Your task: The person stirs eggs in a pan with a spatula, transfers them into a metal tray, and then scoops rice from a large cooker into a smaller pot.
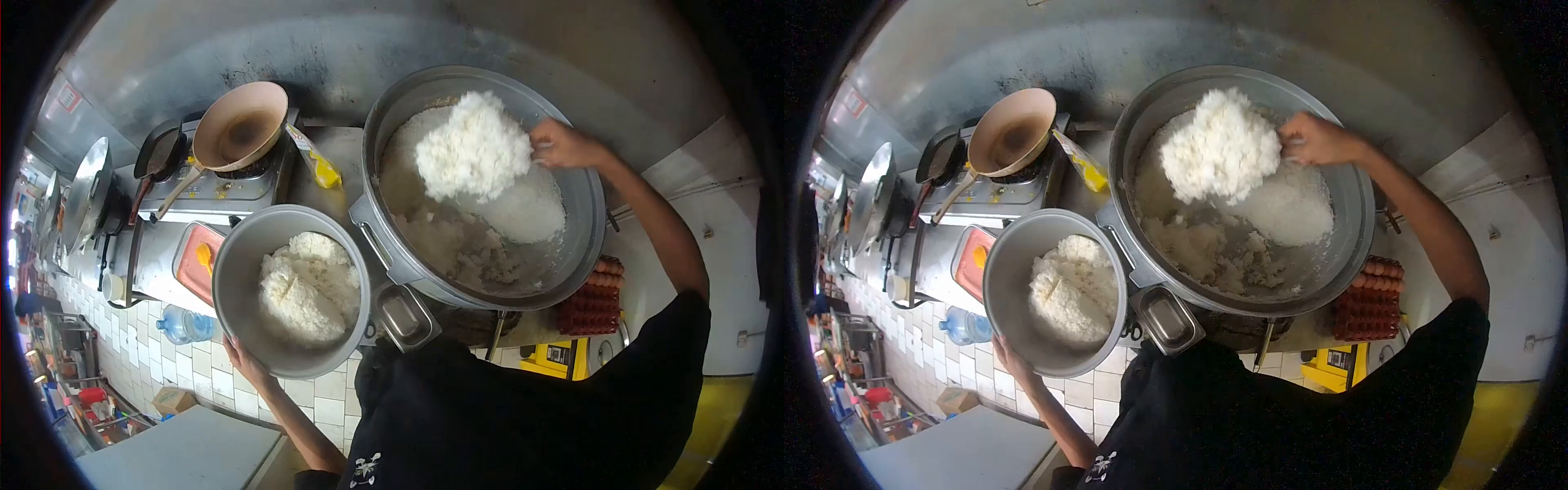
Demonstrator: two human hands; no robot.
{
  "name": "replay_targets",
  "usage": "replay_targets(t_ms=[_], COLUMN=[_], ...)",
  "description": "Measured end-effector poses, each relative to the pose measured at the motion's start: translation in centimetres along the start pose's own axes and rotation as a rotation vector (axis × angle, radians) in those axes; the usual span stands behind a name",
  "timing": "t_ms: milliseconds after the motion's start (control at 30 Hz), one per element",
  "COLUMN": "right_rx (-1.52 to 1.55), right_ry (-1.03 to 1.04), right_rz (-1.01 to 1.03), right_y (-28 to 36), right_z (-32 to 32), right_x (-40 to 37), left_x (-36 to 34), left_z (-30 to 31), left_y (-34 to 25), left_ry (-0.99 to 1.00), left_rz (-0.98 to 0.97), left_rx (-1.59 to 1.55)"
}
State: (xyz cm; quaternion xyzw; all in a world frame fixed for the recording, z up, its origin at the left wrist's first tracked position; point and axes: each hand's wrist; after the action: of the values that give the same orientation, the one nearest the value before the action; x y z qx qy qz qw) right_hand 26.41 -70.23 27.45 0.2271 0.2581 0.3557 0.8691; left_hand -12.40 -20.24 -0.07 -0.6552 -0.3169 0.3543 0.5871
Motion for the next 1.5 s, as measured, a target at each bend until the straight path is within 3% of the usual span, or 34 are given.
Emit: replay_targets(t_ms=[133,167,267,333,367,400,500,533,600,667,733,767,833,900,933,1000,1133,1267,1367,1500], right_rx=[-0.150,-0.230,-0.415,-0.909,-0.956,-0.886,-0.995,-0.821,-0.700,-0.741,-0.764,-0.804,-0.870,-0.818,-0.802,-0.707,-0.316,-0.155,-0.122,0.054], right_ry=[-0.011,-0.096,-0.337,-0.394,-0.435,-0.741,-0.337,-0.299,-0.414,-0.245,-0.237,-0.240,-0.234,-0.027,0.056,0.158,0.111,0.102,0.166,0.242], right_rz=[0.054,0.139,0.427,0.419,0.441,0.724,0.605,0.653,0.804,0.418,0.199,0.058,-0.227,-0.401,-0.442,-0.500,-0.365,-0.256,-0.117,0.034], right_y=[9.1,12.1,17.8,20.5,20.6,18.9,21.1,21.3,18.7,19.7,16.6,15.1,12.0,7.4,5.4,1.3,-4.9,-4.8,-4.8,-5.3], right_z=[3.5,3.0,-3.4,-10.2,-14.1,-17.6,-15.5,-12.9,-8.7,-4.1,-0.9,-0.5,-1.1,-2.3,-3.5,-6.1,-11.1,-13.6,-15.0,-15.2], right_x=[1.0,1.8,5.4,7.8,9.6,11.6,13.2,12.0,10.2,5.3,0.9,-1.1,-5.1,-6.7,-7.2,-7.9,-7.2,-2.5,1.6,4.8], left_x=[-0.4,-0.3,0.2,0.5,0.4,0.3,0.7,0.5,0.0,0.3,-0.1,0.0,0.0,-0.6,1.0,0.6,0.0,0.6,1.3,-0.5], left_z=[-0.8,-0.5,1.6,1.9,1.0,0.6,0.8,0.6,0.7,0.3,0.4,0.6,0.3,-0.4,2.3,2.4,1.0,3.3,3.9,-1.2], left_y=[-0.9,-0.4,3.2,2.9,1.7,0.9,1.6,1.2,1.3,1.2,1.1,1.2,1.1,-0.4,2.7,2.2,0.6,2.9,3.0,-1.2], left_ry=[-0.018,-0.018,-0.033,-0.036,-0.023,-0.008,-0.020,-0.035,-0.108,-0.127,-0.106,-0.039,-0.085,-0.013,0.068,0.069,-0.059,-0.048,-0.101,-0.184], left_rz=[0.024,-0.062,-0.288,-0.241,-0.127,-0.018,-0.037,-0.016,-0.016,0.003,0.048,-0.030,0.062,0.021,-0.174,-0.162,0.037,-0.062,-0.025,0.068], left_rx=[-0.068,0.023,0.324,0.273,0.122,-0.035,-0.032,-0.019,0.070,0.074,-0.009,0.066,-0.010,0.057,0.403,0.490,0.261,0.410,0.497,0.439])
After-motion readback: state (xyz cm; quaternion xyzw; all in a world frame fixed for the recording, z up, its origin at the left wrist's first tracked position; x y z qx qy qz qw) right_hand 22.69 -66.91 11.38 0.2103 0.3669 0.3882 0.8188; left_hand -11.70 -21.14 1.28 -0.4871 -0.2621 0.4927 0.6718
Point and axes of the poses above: each hand's wrist, its own x-axis towards the middle knuckle, its own z-axis out of the back of the hand, y = z × x, and after that the axes turned 3 degrees about x, right-handed
